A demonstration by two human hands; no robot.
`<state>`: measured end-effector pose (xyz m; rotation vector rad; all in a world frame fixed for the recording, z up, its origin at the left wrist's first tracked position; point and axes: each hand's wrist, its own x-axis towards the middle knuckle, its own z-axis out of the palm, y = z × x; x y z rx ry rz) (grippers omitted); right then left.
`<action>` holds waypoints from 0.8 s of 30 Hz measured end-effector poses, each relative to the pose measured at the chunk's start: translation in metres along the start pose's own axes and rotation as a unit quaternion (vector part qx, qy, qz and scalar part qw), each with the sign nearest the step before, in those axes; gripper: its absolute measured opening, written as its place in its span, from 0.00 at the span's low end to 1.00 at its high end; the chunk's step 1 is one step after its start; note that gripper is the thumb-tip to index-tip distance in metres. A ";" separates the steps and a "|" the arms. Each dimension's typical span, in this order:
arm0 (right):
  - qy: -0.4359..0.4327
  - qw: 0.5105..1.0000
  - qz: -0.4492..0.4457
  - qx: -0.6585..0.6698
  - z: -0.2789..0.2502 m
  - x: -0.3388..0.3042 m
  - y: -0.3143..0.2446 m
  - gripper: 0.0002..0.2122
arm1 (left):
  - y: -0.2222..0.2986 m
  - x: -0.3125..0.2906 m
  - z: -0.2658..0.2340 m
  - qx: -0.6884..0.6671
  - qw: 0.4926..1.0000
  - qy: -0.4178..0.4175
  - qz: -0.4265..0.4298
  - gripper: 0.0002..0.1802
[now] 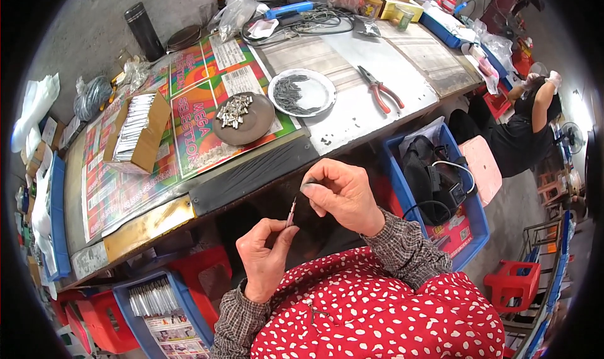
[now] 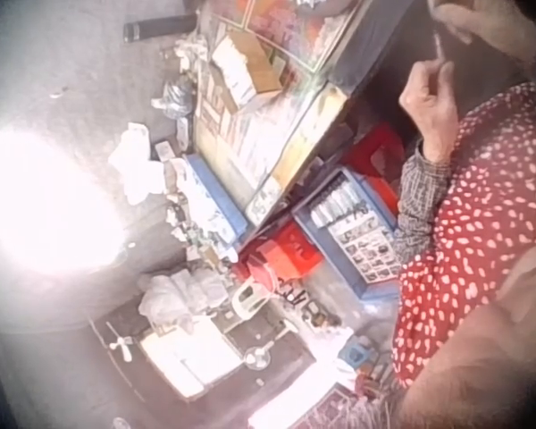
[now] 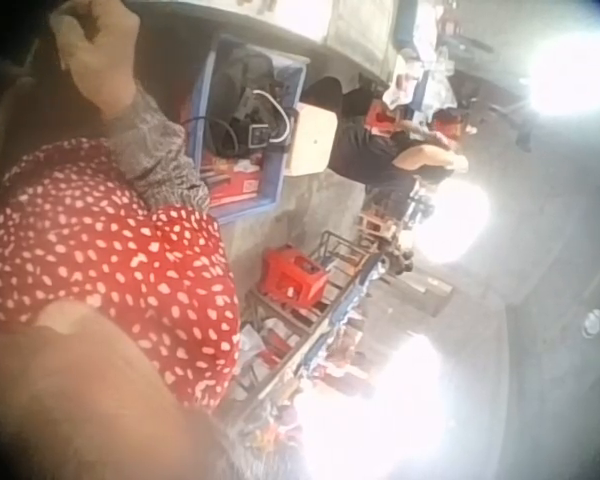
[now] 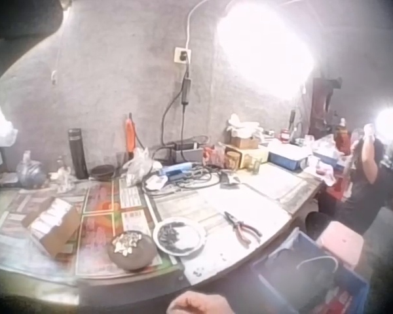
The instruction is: The person assembles metal components by picking up pins and metal strips, inserting the pins into the strips by hand, and placing the assembled parts into a crate.
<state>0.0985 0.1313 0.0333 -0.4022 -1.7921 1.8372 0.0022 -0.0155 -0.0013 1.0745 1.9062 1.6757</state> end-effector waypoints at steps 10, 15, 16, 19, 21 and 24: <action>-0.089 0.994 0.057 0.017 0.011 0.000 0.006 0.03 | 0.000 -0.001 -0.001 -0.045 0.999 0.005 0.002 0.05; -0.045 0.992 -0.027 -0.115 0.013 -0.004 0.008 0.05 | 0.003 -0.001 0.001 -0.016 0.999 0.002 0.043 0.05; -0.036 0.991 -0.041 -0.125 0.016 -0.007 0.007 0.05 | 0.004 -0.002 0.002 -0.008 0.998 0.014 0.069 0.06; 0.002 0.999 -0.028 -0.036 0.024 -0.011 0.010 0.05 | 0.005 -0.005 0.006 0.029 0.988 0.068 0.138 0.07; -0.013 1.000 0.008 0.013 0.027 -0.012 0.007 0.03 | 0.003 -0.008 -0.001 0.065 0.984 0.076 0.148 0.08; -0.044 0.998 0.021 0.046 0.028 -0.012 0.007 0.03 | -0.002 -0.018 -0.019 0.114 0.976 0.100 0.157 0.09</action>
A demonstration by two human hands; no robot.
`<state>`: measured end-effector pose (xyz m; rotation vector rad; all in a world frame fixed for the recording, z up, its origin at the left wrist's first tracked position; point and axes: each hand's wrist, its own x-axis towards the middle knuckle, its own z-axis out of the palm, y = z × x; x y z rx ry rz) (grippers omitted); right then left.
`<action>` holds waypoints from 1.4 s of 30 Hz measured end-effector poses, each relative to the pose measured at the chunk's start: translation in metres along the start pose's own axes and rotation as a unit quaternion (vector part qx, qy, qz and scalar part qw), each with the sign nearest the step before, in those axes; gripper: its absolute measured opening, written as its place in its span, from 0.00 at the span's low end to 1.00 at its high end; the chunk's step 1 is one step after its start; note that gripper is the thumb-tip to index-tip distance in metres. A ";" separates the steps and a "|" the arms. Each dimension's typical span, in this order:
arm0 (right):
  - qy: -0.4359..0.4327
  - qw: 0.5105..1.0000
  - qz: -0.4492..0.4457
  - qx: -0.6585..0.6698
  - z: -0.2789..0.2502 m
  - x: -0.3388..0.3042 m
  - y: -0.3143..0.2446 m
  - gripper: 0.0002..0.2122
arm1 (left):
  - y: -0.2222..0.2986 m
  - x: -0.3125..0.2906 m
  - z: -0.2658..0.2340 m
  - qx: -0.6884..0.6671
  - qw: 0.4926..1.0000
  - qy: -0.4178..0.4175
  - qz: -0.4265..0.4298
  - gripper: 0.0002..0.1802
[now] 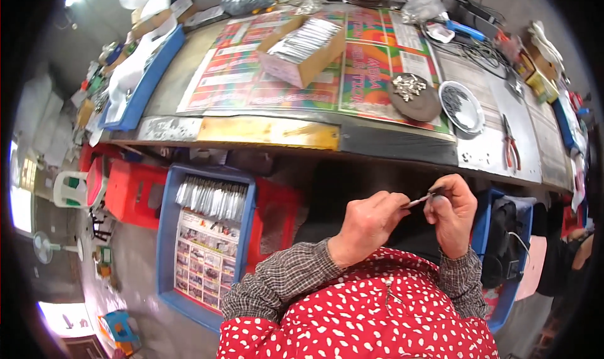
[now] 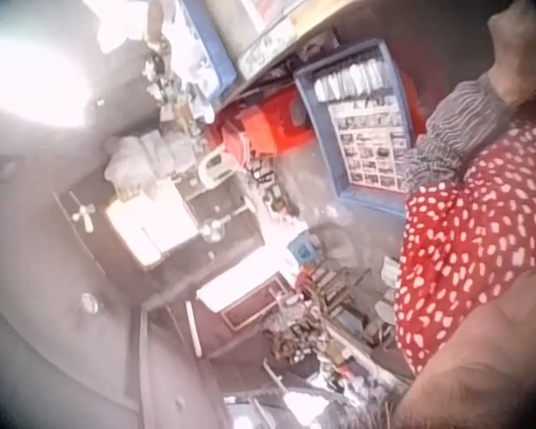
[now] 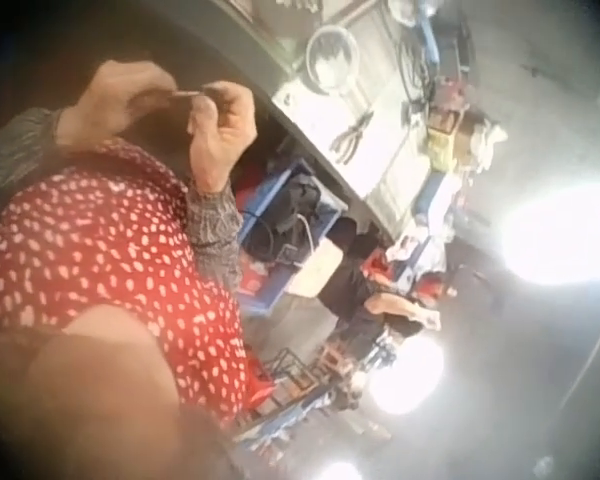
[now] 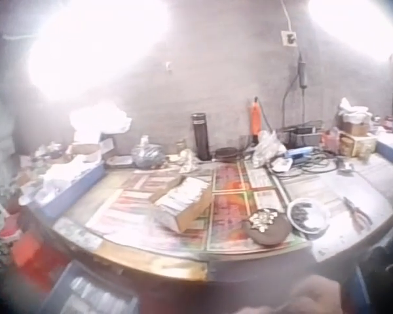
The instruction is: The person assembles metal components by picking up pins and metal strips, inserting the pins into the strips by hand, and placing the assembled parts into a crate.
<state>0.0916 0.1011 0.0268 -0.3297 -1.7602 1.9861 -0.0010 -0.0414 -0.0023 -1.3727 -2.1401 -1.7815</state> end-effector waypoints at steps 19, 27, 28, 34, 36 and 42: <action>0.008 0.997 0.018 -0.081 -0.014 0.012 0.007 0.03 | -0.153 -0.137 -0.301 0.613 0.725 0.139 -0.280 0.05; 0.006 0.993 0.049 -0.111 -0.008 0.013 0.005 0.02 | -0.210 -0.156 -0.348 0.712 0.653 0.065 -0.251 0.04; 0.012 0.992 0.051 -0.116 -0.009 0.014 0.006 0.02 | -0.208 -0.151 -0.341 0.710 0.670 0.072 -0.206 0.03; -0.004 0.993 0.073 -0.090 -0.012 0.019 0.008 0.03 | -0.169 -0.117 -0.315 0.682 0.693 0.095 -0.213 0.04; -0.019 0.991 0.062 -0.113 -0.013 0.021 0.007 0.04 | -0.142 -0.082 -0.293 0.646 0.738 0.105 -0.162 0.05; -0.023 0.989 0.077 -0.122 -0.010 0.024 0.007 0.05 | -0.085 0.030 -0.229 0.536 0.839 0.097 0.001 0.06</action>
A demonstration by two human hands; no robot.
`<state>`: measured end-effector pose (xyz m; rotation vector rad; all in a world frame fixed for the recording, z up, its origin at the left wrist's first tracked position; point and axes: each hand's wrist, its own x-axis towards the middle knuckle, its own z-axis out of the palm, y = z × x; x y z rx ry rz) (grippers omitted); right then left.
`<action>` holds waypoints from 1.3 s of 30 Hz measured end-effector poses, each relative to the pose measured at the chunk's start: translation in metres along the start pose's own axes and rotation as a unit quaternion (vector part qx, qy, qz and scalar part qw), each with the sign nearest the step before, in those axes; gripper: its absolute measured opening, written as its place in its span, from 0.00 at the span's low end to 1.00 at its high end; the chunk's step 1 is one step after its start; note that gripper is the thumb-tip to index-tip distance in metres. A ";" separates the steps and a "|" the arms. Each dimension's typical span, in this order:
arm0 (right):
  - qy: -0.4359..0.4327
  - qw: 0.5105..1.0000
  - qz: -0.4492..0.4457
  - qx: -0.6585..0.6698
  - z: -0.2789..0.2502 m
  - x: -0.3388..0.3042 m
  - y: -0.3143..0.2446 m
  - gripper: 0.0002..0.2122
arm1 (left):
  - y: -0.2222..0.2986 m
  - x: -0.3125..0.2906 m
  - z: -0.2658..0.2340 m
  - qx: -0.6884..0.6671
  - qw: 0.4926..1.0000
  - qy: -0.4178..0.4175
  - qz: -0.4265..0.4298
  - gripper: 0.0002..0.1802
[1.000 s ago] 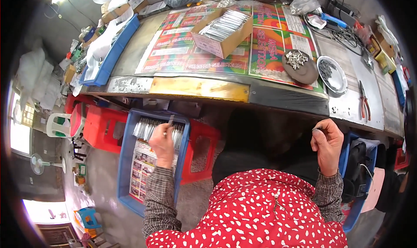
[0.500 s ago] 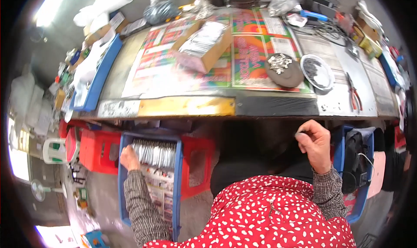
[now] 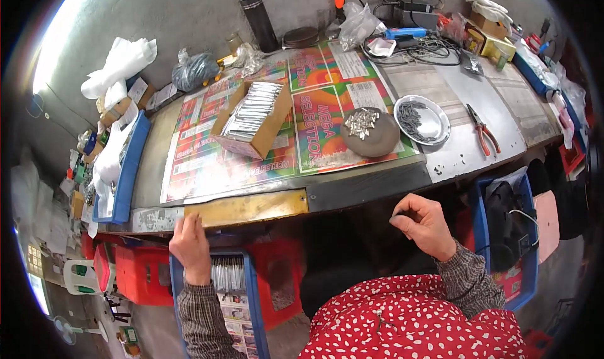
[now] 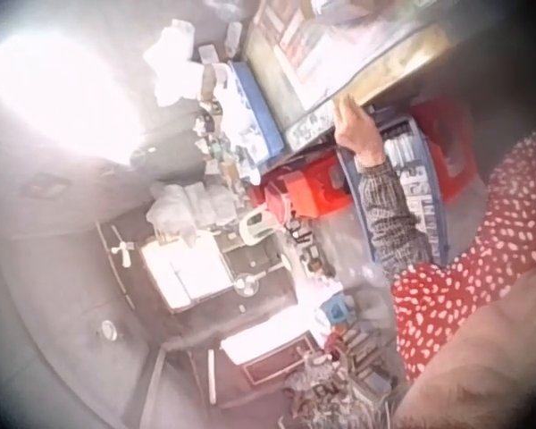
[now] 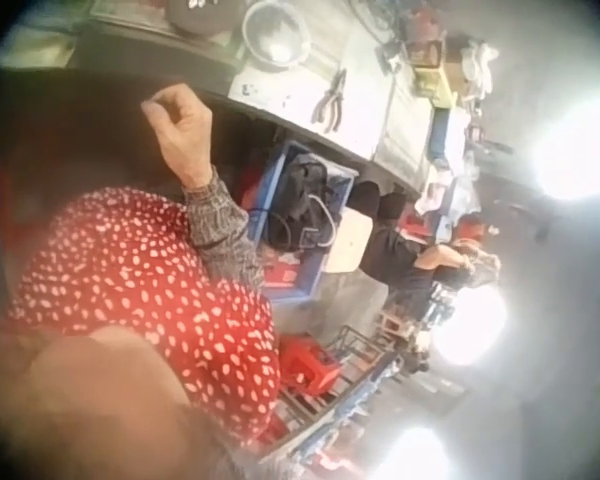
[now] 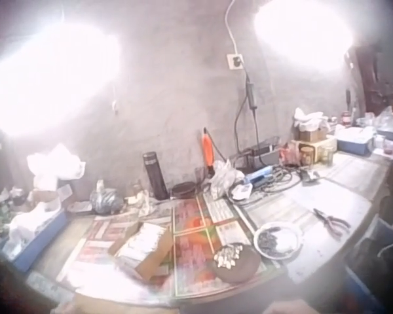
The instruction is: The person assembles metal components by picking up pins and metal strips, inserting the pins into the strips by hand, and placing the assembled parts into a crate.
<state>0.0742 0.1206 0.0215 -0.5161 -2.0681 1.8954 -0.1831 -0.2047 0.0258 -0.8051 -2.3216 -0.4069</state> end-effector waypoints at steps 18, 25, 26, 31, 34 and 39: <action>0.013 1.000 0.012 0.007 -0.009 0.005 -0.001 0.05 | 0.063 0.180 0.077 -0.013 0.958 -0.209 0.196 0.04; 0.020 0.999 0.006 -0.030 -0.015 0.010 -0.002 0.05 | 0.061 0.189 0.089 -0.013 0.942 -0.244 0.231 0.04; 0.029 0.999 0.011 -0.034 -0.016 0.011 -0.001 0.05 | 0.056 0.189 0.087 -0.041 0.938 -0.240 0.247 0.04; 0.028 0.997 -0.057 -0.030 -0.020 0.019 0.002 0.06 | 0.054 0.193 0.081 -0.076 0.928 -0.250 0.267 0.03; 0.030 0.995 -0.076 -0.065 -0.033 0.020 -0.004 0.04 | 0.059 0.194 0.081 -0.093 0.924 -0.266 0.260 0.04; 0.125 0.959 -0.126 -0.222 -0.063 0.037 -0.010 0.05 | 0.060 0.194 0.084 -0.107 0.926 -0.290 0.218 0.06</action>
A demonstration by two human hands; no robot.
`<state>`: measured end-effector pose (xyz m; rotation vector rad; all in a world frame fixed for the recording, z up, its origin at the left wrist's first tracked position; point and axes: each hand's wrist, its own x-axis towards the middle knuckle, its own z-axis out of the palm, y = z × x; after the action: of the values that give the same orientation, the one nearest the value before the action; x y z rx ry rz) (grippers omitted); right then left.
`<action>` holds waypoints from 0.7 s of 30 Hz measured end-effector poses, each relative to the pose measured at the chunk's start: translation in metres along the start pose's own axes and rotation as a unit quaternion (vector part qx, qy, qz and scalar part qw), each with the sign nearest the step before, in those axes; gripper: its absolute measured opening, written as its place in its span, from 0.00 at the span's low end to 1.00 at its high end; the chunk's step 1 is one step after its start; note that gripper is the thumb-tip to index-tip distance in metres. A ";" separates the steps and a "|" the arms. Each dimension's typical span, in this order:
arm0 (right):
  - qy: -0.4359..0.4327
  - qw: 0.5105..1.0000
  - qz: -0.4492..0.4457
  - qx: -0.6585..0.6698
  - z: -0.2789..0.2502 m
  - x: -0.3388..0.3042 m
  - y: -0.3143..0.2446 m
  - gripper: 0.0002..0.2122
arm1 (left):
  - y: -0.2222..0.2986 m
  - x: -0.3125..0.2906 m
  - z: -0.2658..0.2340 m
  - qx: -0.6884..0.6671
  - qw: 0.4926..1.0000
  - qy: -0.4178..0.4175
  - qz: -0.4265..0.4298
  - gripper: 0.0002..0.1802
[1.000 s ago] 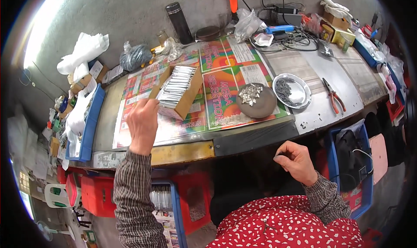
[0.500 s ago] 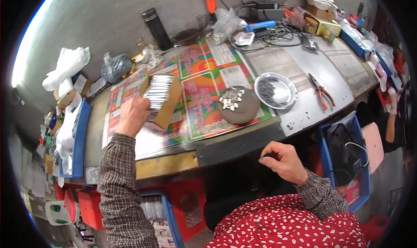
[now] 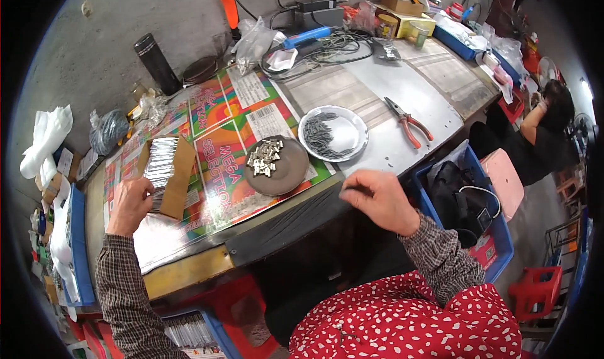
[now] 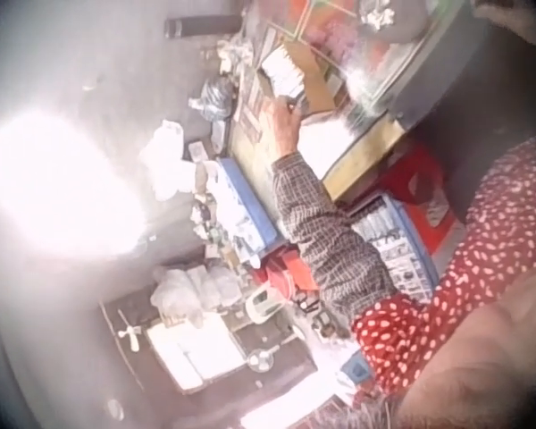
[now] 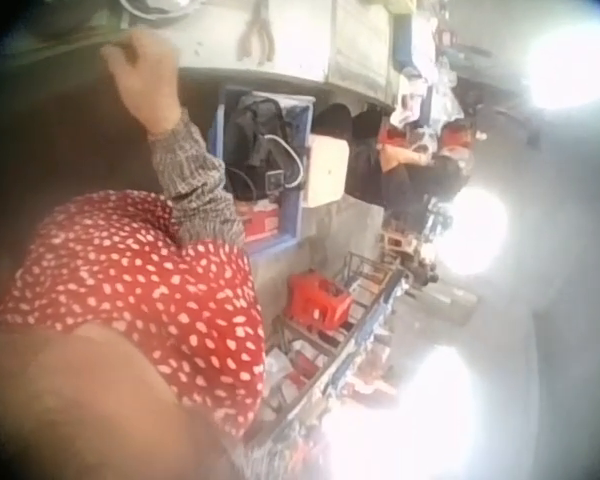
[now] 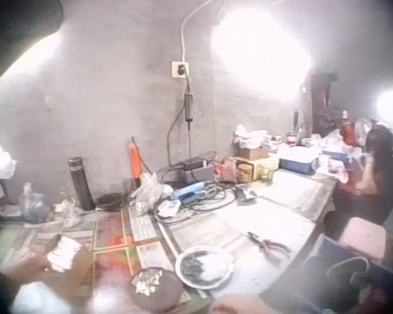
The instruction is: The person assembles metal components by picking up pins and metal strips, inserting the pins into the strips by hand, and placing the assembled parts into a crate.
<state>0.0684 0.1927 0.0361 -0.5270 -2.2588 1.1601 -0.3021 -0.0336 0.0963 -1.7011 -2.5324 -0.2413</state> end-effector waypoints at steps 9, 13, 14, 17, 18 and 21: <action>0.084 0.940 -0.183 -0.277 -0.024 0.052 0.050 0.03 | 0.001 -0.005 -0.002 0.132 0.988 0.059 0.049 0.01; 0.060 0.934 -0.186 -0.300 -0.020 0.065 0.057 0.03 | 0.011 -0.012 -0.004 0.159 0.986 0.057 0.013 0.04; 0.052 0.927 -0.198 -0.315 -0.019 0.068 0.060 0.03 | 0.010 -0.014 -0.005 0.160 0.986 0.056 0.013 0.04; 0.033 0.910 -0.215 -0.353 -0.021 0.073 0.063 0.02 | 0.006 -0.018 -0.002 0.137 0.989 0.052 -0.017 0.05; 0.024 0.899 -0.223 -0.375 -0.023 0.074 0.063 0.02 | 0.010 -0.019 -0.001 0.136 0.988 0.071 -0.014 0.05; 0.004 0.897 -0.233 -0.376 -0.021 0.079 0.058 0.03 | 0.021 -0.032 -0.004 0.156 0.981 0.110 -0.021 0.05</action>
<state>0.0250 0.2819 0.0209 -0.2250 -2.5782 0.0176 -0.2706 -0.0562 0.0973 -1.4200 -2.3039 -0.0279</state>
